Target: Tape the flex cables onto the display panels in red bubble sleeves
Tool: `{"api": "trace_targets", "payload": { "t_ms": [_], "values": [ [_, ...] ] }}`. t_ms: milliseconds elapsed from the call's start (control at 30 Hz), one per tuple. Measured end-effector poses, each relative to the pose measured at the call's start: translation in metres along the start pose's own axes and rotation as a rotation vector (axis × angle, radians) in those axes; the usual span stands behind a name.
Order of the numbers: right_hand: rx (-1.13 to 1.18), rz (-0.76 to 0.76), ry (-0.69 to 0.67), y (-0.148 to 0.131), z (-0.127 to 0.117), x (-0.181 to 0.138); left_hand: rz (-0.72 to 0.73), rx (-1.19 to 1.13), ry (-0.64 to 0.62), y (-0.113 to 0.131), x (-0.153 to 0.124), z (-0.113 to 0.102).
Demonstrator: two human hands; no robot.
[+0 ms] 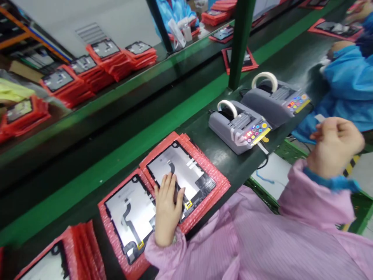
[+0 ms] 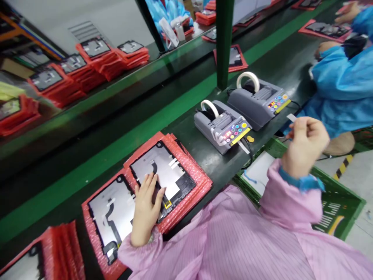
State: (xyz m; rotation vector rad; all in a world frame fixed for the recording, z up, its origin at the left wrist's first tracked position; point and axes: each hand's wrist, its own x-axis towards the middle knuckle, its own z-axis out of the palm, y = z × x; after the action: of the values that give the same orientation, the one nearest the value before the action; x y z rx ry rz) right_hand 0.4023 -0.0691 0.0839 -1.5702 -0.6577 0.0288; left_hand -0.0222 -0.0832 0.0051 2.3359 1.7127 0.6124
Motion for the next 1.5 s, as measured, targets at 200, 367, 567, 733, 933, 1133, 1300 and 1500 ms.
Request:
{"api": "trace_targets", "payload": {
  "t_ms": [200,367,567,733,933,1133,1300,1500],
  "values": [
    [0.106,0.056,-1.111,-0.097,0.081,-0.099,-0.003,0.039,0.007,0.011,0.015,-0.012],
    [0.039,0.228,-1.538,-0.078,0.202,-0.163,-0.044,0.099,0.05,0.018,0.028,-0.01],
    [0.075,0.208,-1.538,-0.062,0.227,-0.182,-0.082,0.168,0.072,0.026,0.032,-0.01],
    [0.103,0.231,-1.527,-0.06,0.223,-0.188,-0.111,0.108,0.089,0.027,0.036,-0.012],
    [0.036,0.129,-1.553,-0.061,0.227,-0.192,-0.124,0.062,0.089,0.025,0.038,-0.014],
    [0.0,0.089,-1.565,-0.065,0.228,-0.192,-0.131,0.043,0.089,0.025,0.039,-0.014],
    [-0.002,0.07,-1.586,-0.066,0.228,-0.192,-0.132,0.05,0.078,0.026,0.04,-0.014],
    [0.018,0.086,-1.62,-0.063,0.23,-0.188,-0.12,0.093,0.052,0.026,0.039,-0.014]
  ]
}}
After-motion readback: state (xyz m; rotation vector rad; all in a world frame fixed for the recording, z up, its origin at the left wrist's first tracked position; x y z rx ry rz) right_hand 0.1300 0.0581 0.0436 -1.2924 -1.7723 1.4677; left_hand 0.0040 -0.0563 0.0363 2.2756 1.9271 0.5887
